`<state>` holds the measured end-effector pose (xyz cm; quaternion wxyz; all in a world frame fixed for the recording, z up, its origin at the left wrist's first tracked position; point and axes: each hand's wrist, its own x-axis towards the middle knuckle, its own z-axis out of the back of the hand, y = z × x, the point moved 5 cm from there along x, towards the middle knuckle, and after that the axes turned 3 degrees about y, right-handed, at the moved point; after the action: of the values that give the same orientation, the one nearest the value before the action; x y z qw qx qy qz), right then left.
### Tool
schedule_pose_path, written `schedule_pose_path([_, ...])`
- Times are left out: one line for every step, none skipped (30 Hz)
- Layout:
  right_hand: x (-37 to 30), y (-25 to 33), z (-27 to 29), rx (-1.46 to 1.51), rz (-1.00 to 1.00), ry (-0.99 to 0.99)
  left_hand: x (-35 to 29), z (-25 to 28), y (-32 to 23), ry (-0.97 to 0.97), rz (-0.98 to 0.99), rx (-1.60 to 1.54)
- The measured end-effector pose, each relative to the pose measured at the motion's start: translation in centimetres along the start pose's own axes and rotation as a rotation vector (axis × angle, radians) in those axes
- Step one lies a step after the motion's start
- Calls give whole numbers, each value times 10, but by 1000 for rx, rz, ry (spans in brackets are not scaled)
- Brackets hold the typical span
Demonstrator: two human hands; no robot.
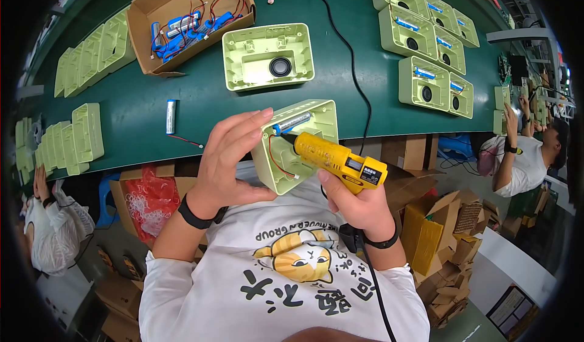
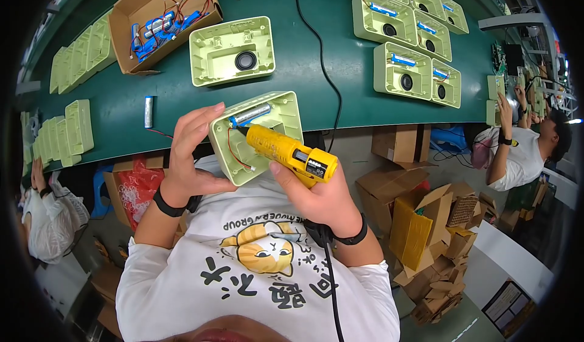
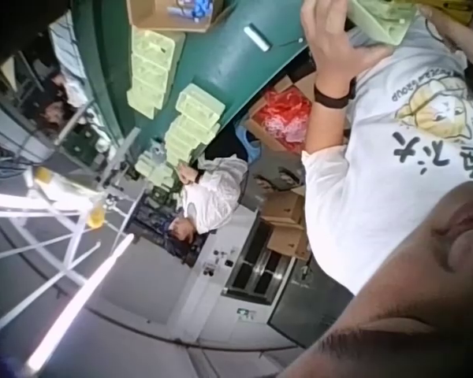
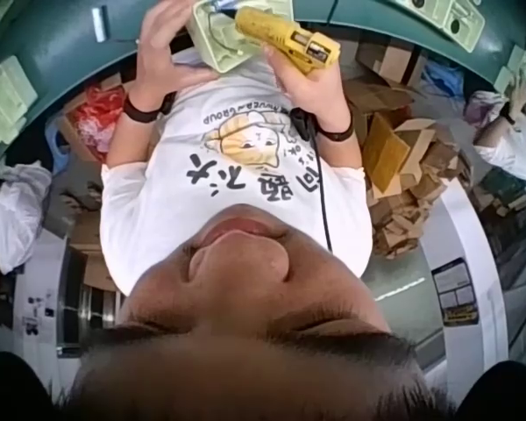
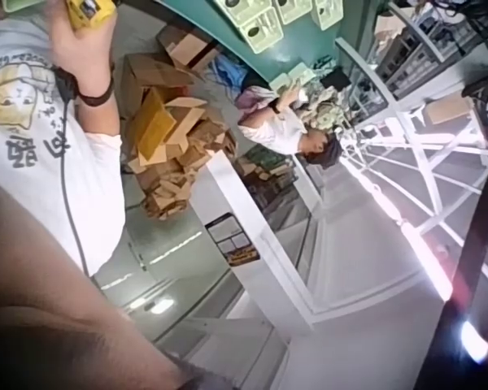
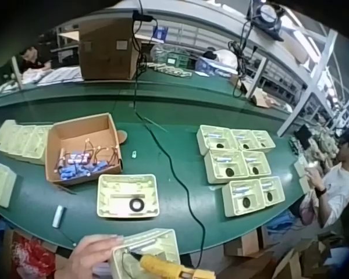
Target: The person assembles electronic devices by placing batteries into plastic housings and securing them with a glue gun. They periodically insert new glue sticks into the gun and move completed housings aside to continue the process.
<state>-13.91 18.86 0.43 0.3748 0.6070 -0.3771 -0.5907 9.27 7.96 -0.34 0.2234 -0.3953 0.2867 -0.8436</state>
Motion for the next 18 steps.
schedule_pose_path([0,2,0,1,-1,0,1,0,0,-2,-3,1])
schedule_pose_path([0,5,0,29,14,-11,1,1,0,-4,-7,2])
schedule_pose_path([1,10,-1,56,29,-22,1,1,-1,-2,-7,1])
schedule_pose_path([1,12,0,84,44,-33,1,1,-1,1,-1,3])
schedule_pose_path([1,13,1,85,44,-36,1,1,-1,4,4,5])
schedule_pose_path([0,13,1,61,43,-4,1,1,0,6,9,7])
schedule_pose_path([0,13,1,37,42,27,2,1,0,8,7,6])
schedule_pose_path([0,13,1,14,41,59,2,2,1,6,9,8])
schedule_pose_path([1,14,2,15,41,58,2,2,1,4,11,10])
schedule_pose_path([2,14,2,29,16,71,2,3,2,2,14,11])
schedule_pose_path([3,13,2,42,-8,84,2,3,3,5,14,10])
schedule_pose_path([4,12,2,56,-32,98,1,4,4,15,33,13])
schedule_pose_path([4,11,2,59,-33,97,1,5,6,25,52,16])
schedule_pose_path([5,8,3,71,-38,92,0,5,7,35,71,20])
schedule_pose_path([5,6,3,83,-43,86,0,6,7,39,71,19])
schedule_pose_path([5,5,3,95,-48,80,0,6,8,46,83,21])
schedule_pose_path([7,4,1,99,-49,78,-1,7,8,53,94,24])
schedule_pose_path([8,5,-2,124,-30,67,0,6,9,60,106,26])
